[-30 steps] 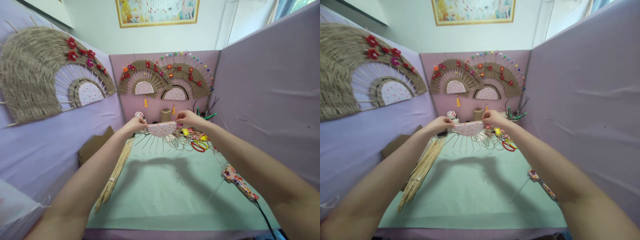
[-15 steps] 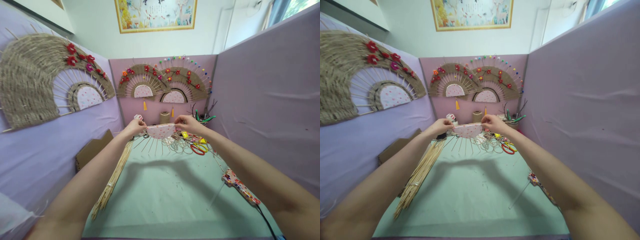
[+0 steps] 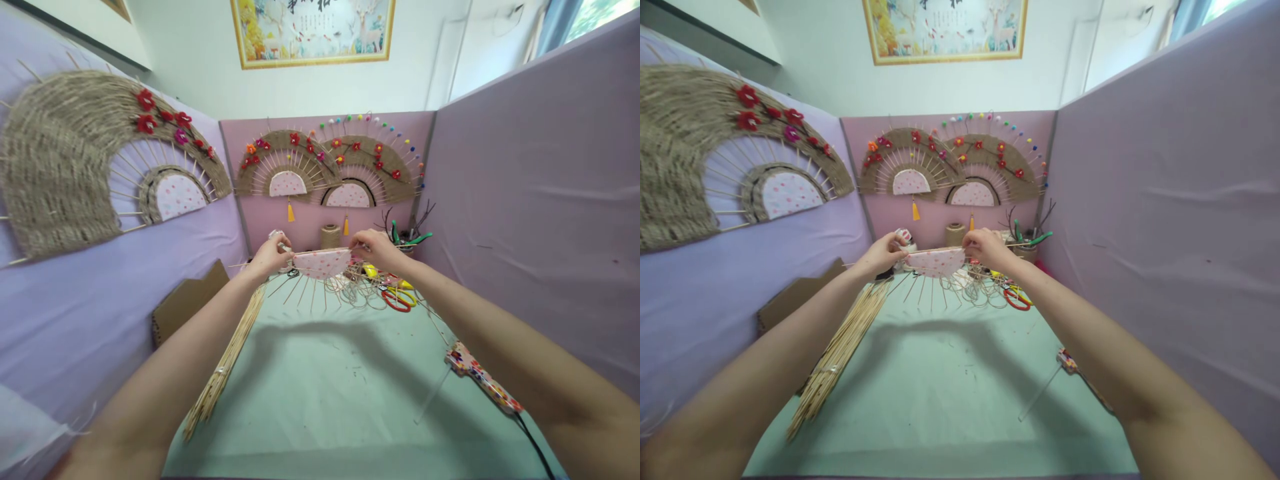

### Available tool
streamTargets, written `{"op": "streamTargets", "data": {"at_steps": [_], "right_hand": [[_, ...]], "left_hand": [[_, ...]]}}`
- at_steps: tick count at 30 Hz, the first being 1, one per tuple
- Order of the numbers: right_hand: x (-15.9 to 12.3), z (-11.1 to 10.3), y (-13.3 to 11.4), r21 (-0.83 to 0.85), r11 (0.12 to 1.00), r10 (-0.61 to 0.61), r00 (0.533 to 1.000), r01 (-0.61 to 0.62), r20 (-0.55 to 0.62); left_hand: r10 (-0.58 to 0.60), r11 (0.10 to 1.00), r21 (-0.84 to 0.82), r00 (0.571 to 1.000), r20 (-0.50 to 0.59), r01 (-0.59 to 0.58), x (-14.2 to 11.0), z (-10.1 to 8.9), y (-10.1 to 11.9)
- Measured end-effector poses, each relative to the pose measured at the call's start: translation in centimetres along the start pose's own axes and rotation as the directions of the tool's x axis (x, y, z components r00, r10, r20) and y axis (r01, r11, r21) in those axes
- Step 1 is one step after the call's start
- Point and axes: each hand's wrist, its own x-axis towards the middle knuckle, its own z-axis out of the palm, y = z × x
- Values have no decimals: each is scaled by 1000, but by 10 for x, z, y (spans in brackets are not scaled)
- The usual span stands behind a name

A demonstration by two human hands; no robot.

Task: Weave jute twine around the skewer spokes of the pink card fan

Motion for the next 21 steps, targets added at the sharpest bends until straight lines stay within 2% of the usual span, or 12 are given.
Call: {"op": "streamTargets", "data": {"at_steps": [7,13,17,21], "right_hand": [[0,0,0,-8,1000,-7,1000,7,-18],[-2,3,1,62,997,43,998,-40,-52],[-3,6,0,110,993,49,995,-40,-84],[-4,8,-3,87,995,48,995,-40,-90]], "left_hand": [[63,998,22,997,49,-64,4,2,-5],[127,991,35,990,66,-129,2,1,-9],[121,969,208,991,62,-131,-2,0,-4],[145,898,409,987,73,-162,-1,2,3]]}}
